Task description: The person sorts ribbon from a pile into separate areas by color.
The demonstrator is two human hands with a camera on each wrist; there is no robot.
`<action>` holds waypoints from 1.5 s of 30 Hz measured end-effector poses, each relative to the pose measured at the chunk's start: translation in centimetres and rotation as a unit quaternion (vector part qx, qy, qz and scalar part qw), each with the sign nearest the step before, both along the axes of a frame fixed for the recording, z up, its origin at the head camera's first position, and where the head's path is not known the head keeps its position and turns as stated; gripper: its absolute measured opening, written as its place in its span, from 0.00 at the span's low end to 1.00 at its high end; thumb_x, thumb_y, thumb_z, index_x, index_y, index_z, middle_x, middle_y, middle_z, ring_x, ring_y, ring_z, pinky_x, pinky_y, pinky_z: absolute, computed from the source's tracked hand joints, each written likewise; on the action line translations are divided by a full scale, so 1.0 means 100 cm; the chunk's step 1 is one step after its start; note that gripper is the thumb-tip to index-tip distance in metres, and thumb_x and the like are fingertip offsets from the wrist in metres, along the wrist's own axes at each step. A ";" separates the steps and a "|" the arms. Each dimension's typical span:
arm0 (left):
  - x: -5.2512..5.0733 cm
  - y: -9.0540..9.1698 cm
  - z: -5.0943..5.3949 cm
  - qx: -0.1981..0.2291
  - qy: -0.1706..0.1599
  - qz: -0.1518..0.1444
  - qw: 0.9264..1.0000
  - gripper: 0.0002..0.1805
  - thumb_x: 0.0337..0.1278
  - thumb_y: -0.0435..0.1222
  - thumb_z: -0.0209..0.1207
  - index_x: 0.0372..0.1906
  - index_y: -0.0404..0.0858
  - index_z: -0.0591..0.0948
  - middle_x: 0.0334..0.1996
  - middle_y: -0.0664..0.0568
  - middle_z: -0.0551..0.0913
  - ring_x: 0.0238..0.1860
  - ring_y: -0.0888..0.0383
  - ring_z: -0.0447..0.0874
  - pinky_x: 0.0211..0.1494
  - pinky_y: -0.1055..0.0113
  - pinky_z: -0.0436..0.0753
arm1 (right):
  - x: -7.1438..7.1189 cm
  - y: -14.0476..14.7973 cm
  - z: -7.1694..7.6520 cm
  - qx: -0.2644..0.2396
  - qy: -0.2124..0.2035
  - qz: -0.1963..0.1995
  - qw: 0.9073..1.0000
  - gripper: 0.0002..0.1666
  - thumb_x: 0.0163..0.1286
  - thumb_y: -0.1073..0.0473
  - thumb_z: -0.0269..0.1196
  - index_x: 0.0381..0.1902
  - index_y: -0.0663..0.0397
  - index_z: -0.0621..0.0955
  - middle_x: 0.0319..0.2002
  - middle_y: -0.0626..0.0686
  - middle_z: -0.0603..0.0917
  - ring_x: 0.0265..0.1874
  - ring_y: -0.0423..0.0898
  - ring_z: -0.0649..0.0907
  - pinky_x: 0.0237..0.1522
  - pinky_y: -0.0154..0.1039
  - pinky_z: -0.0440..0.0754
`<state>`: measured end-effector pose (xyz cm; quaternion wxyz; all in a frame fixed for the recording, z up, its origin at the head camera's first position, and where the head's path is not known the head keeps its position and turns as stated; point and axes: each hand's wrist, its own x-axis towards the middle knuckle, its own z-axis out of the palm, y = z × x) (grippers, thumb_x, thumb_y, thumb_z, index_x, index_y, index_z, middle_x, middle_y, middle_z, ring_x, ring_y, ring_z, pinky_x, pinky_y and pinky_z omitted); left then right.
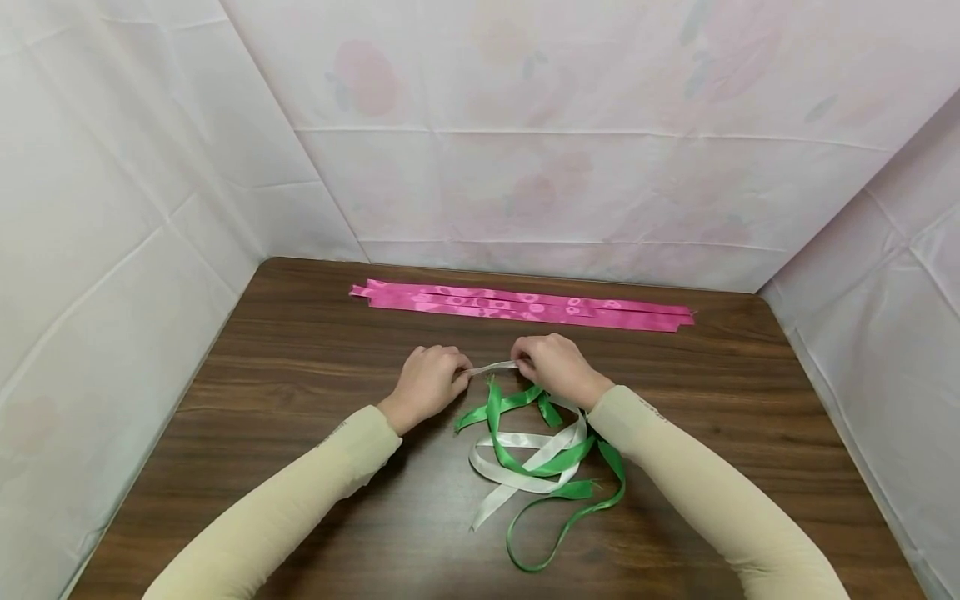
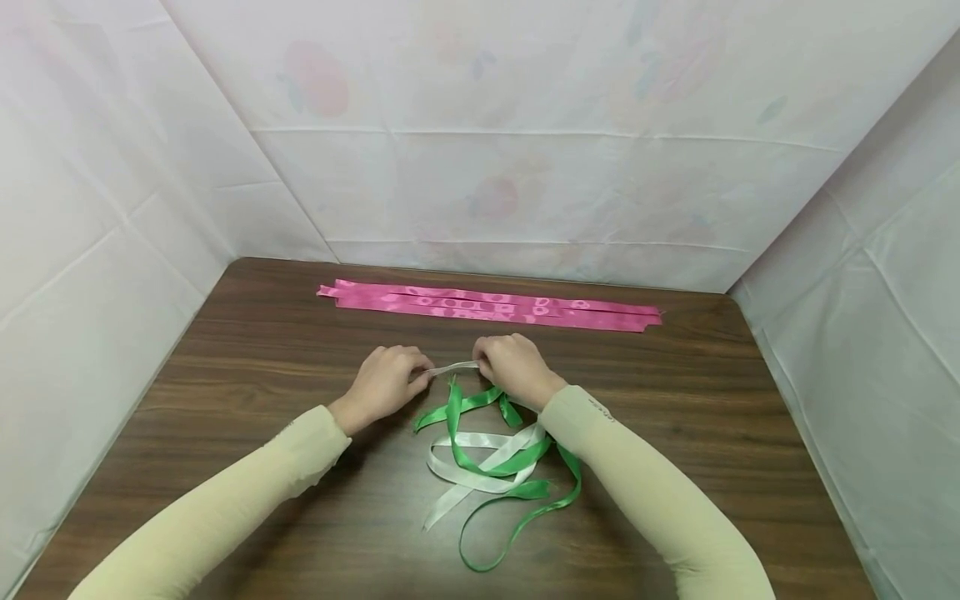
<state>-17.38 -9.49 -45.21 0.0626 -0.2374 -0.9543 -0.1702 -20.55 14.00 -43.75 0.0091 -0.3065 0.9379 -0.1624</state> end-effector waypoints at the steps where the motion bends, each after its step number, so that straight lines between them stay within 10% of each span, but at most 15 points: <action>1: 0.000 -0.001 0.002 0.003 0.003 0.000 1.000 0.04 0.63 0.36 0.68 0.37 0.42 0.91 0.33 0.53 0.89 0.37 0.51 0.89 0.41 0.54 0.80 | 0.000 0.000 0.001 -0.001 -0.002 0.001 1.000 0.04 0.73 0.62 0.65 0.40 0.52 0.87 0.37 0.50 0.90 0.32 0.46 0.86 0.43 0.46 0.86; 29: 0.003 -0.033 0.055 0.083 0.064 -0.001 0.994 0.05 0.63 0.41 0.70 0.38 0.45 0.92 0.33 0.55 0.90 0.36 0.55 0.87 0.45 0.55 0.80 | 0.019 0.036 0.045 -0.028 0.042 0.011 0.999 0.06 0.72 0.60 0.67 0.43 0.51 0.90 0.38 0.48 0.90 0.34 0.44 0.87 0.37 0.43 0.85; 37: 0.003 -0.044 0.063 0.108 0.099 0.003 0.989 0.04 0.60 0.39 0.72 0.37 0.44 0.91 0.31 0.54 0.90 0.34 0.53 0.85 0.47 0.53 0.80 | 0.031 0.040 0.052 -0.015 0.052 0.026 0.998 0.06 0.68 0.59 0.71 0.42 0.50 0.90 0.36 0.47 0.90 0.36 0.45 0.88 0.60 0.55 0.80; 45: 0.003 -0.054 0.070 0.111 0.108 0.018 0.988 0.04 0.61 0.39 0.71 0.36 0.43 0.91 0.31 0.54 0.90 0.32 0.54 0.83 0.42 0.56 0.76 | 0.037 0.049 0.048 -0.019 0.056 0.037 0.998 0.04 0.67 0.60 0.72 0.40 0.50 0.90 0.34 0.46 0.89 0.35 0.44 0.87 0.61 0.52 0.79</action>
